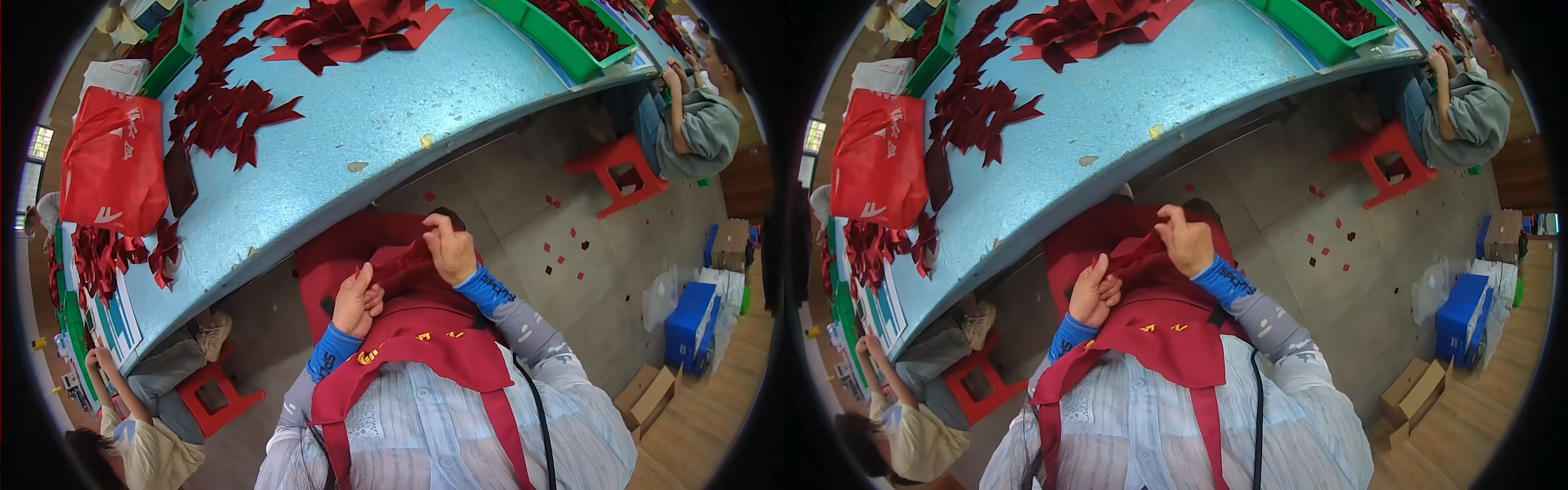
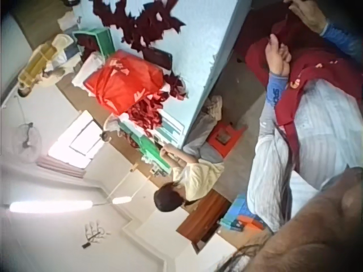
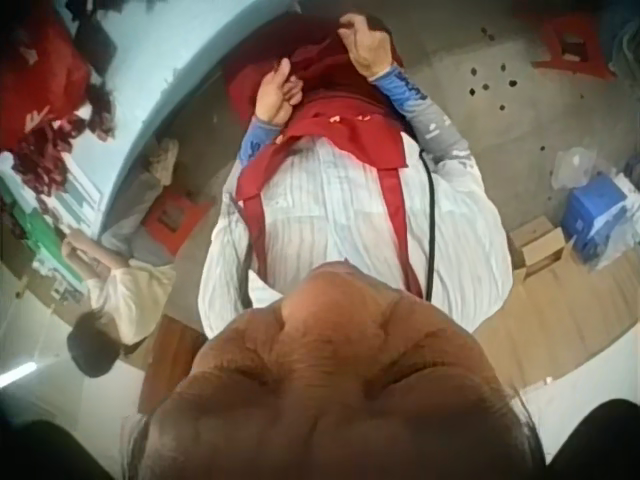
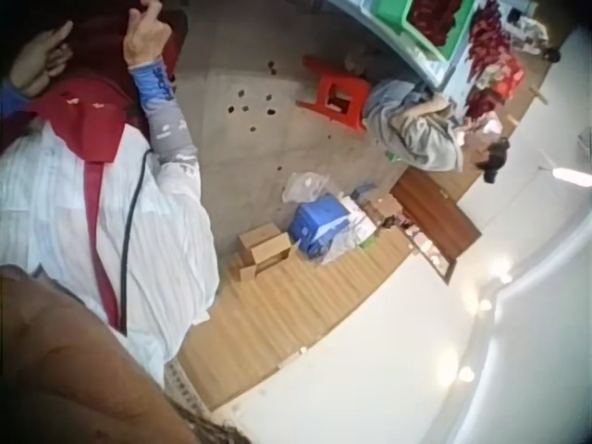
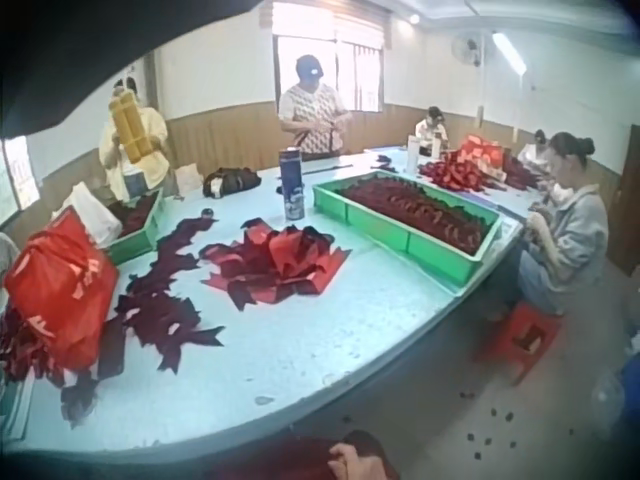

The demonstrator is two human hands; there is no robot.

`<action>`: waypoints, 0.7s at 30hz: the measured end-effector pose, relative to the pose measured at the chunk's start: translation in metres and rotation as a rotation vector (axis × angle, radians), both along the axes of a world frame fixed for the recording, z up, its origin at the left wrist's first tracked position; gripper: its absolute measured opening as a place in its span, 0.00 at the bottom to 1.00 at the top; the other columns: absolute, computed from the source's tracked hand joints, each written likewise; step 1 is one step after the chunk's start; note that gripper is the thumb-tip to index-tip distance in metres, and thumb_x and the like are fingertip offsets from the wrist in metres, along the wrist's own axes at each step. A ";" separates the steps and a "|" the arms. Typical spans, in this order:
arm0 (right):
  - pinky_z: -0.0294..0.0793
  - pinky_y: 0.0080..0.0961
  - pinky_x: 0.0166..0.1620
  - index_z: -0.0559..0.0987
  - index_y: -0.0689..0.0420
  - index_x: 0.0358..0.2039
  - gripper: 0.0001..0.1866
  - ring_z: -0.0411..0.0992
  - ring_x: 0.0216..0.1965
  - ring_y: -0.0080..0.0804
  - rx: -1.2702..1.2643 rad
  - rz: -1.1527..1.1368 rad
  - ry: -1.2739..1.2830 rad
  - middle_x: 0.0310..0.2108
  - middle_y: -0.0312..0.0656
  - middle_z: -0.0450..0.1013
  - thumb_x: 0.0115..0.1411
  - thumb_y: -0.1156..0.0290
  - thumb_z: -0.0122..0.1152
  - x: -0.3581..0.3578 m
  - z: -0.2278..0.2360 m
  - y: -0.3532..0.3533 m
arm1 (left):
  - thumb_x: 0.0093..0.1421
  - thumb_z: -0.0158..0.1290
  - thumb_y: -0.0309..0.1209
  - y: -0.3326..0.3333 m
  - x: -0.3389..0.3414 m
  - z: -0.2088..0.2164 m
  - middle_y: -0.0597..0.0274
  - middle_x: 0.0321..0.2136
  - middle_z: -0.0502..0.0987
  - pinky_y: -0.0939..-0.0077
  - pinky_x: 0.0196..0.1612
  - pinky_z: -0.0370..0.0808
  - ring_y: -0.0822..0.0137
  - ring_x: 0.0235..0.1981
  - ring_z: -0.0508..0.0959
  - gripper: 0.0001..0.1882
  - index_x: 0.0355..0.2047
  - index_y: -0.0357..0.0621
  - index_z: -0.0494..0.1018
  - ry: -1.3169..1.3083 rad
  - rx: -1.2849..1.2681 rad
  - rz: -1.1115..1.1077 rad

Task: The person ties a ribbon strip into a bow by hand, places it onto the table, and then folds and ties another ribbon strip into a bow.

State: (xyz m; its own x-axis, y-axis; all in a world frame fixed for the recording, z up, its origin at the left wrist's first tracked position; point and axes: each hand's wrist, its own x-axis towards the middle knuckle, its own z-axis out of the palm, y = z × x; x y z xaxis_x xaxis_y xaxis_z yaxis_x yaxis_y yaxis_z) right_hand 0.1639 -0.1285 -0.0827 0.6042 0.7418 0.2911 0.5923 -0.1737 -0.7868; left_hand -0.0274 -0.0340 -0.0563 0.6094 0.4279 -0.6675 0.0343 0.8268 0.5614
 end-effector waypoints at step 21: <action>0.72 0.35 0.35 0.72 0.57 0.37 0.08 0.72 0.34 0.46 -0.356 -0.224 -0.522 0.32 0.47 0.72 0.57 0.70 0.53 0.111 -0.061 -0.055 | 0.57 0.53 0.27 0.021 -0.057 0.012 0.67 0.18 0.68 0.85 0.21 0.61 0.78 0.17 0.63 0.09 0.21 0.40 0.67 0.159 0.740 -0.082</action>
